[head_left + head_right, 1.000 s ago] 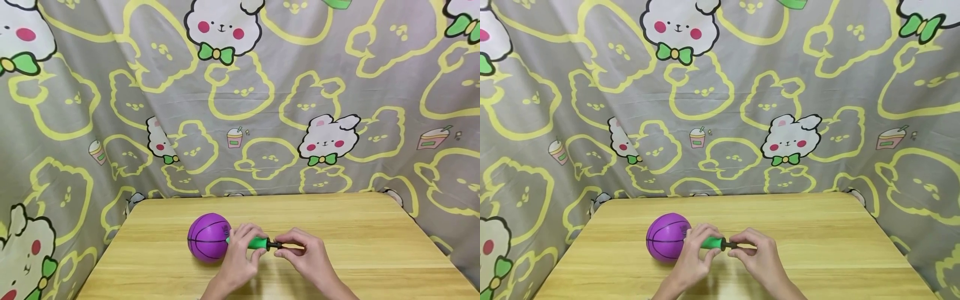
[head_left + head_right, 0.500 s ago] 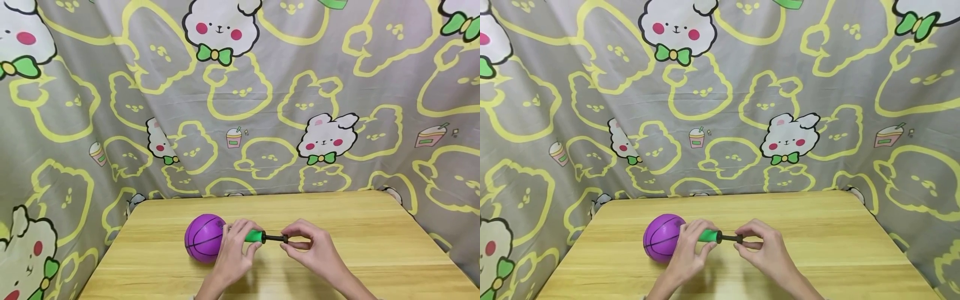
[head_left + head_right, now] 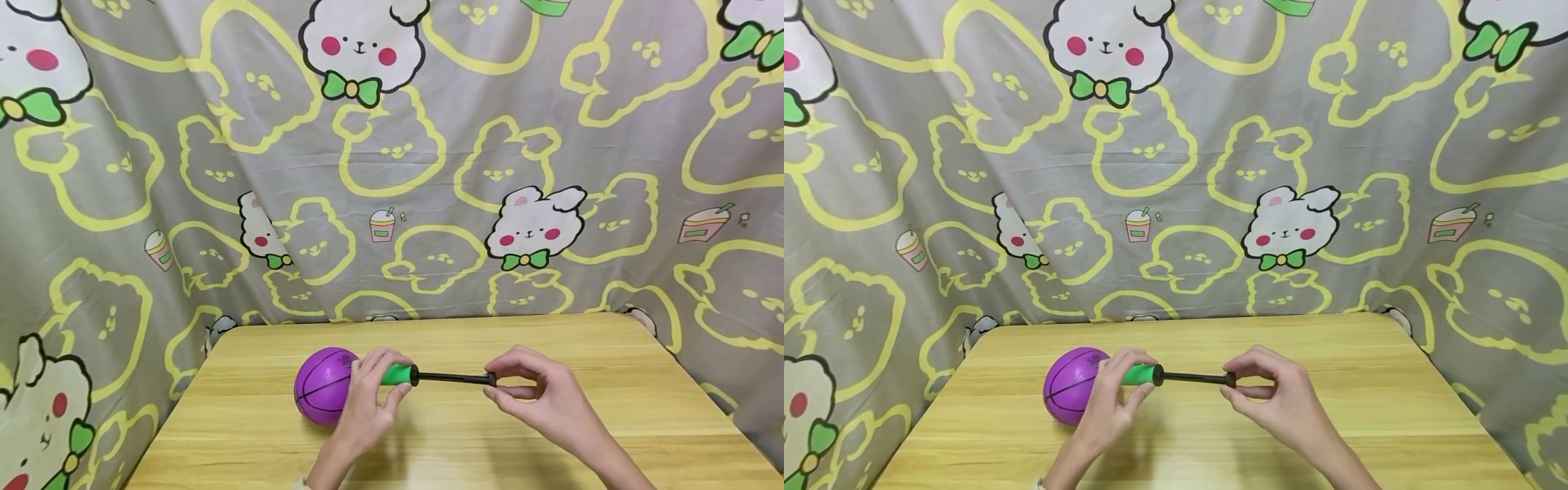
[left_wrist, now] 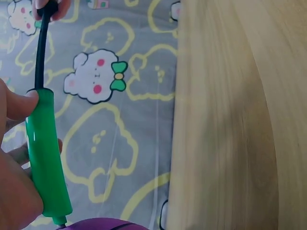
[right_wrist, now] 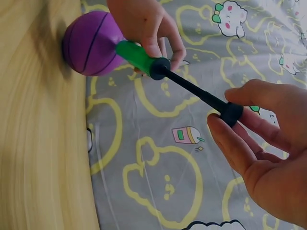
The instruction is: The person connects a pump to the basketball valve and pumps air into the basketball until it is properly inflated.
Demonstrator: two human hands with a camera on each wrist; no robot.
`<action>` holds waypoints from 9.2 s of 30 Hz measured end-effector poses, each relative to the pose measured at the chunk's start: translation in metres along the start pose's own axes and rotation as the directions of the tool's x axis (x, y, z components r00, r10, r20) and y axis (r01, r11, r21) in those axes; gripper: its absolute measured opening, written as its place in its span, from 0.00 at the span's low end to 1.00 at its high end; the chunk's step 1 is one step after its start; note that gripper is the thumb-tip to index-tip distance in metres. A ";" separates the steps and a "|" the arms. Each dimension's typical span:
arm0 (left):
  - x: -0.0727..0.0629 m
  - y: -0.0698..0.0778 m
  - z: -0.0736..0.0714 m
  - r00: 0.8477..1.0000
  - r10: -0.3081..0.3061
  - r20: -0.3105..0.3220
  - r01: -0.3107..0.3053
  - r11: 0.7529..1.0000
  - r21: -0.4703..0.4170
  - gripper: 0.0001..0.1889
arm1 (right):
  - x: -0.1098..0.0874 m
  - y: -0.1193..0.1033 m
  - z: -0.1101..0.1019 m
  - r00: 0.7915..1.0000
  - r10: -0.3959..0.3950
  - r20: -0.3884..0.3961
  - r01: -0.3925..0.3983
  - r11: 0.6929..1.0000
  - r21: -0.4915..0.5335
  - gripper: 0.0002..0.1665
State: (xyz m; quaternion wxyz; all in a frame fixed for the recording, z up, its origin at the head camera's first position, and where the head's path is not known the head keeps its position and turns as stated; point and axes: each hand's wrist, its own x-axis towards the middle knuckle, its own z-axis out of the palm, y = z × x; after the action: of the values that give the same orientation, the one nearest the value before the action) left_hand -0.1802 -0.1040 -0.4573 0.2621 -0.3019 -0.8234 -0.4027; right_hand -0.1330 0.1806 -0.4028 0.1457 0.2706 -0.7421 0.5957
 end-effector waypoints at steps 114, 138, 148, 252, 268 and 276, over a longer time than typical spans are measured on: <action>-0.006 0.021 0.018 0.999 0.012 0.039 -0.012 1.000 -0.006 0.19 | -0.004 0.030 0.034 0.998 -0.059 0.007 0.059 0.998 -0.020 0.17; -0.007 0.017 0.019 0.996 0.054 0.075 -0.055 0.998 0.014 0.19 | -0.007 0.033 0.052 1.000 -0.018 0.017 0.019 1.000 -0.019 0.14; -0.005 0.011 0.013 0.998 0.032 0.057 -0.034 0.999 0.020 0.18 | -0.005 0.027 0.041 0.999 0.023 0.027 -0.023 1.000 -0.018 0.14; 0.000 0.002 -0.002 0.999 0.044 -0.003 -0.044 0.999 -0.007 0.18 | -0.001 0.017 0.012 0.996 0.040 0.083 -0.040 0.999 -0.003 0.13; 0.000 0.002 -0.002 1.000 -0.006 0.008 0.007 0.998 -0.064 0.14 | 0.000 0.011 -0.004 0.995 0.049 0.087 -0.049 0.999 -0.010 0.14; -0.002 0.009 0.005 1.000 -0.007 0.020 0.008 0.998 -0.060 0.14 | -0.001 0.018 0.006 0.997 -0.019 0.073 0.018 1.000 0.013 0.16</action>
State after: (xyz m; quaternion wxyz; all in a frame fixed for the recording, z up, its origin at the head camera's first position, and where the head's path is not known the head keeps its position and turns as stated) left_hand -0.1731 -0.0961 -0.4566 0.2431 -0.3105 -0.8147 -0.4251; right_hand -0.1419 0.1779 -0.4197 0.1222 0.3002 -0.7407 0.5884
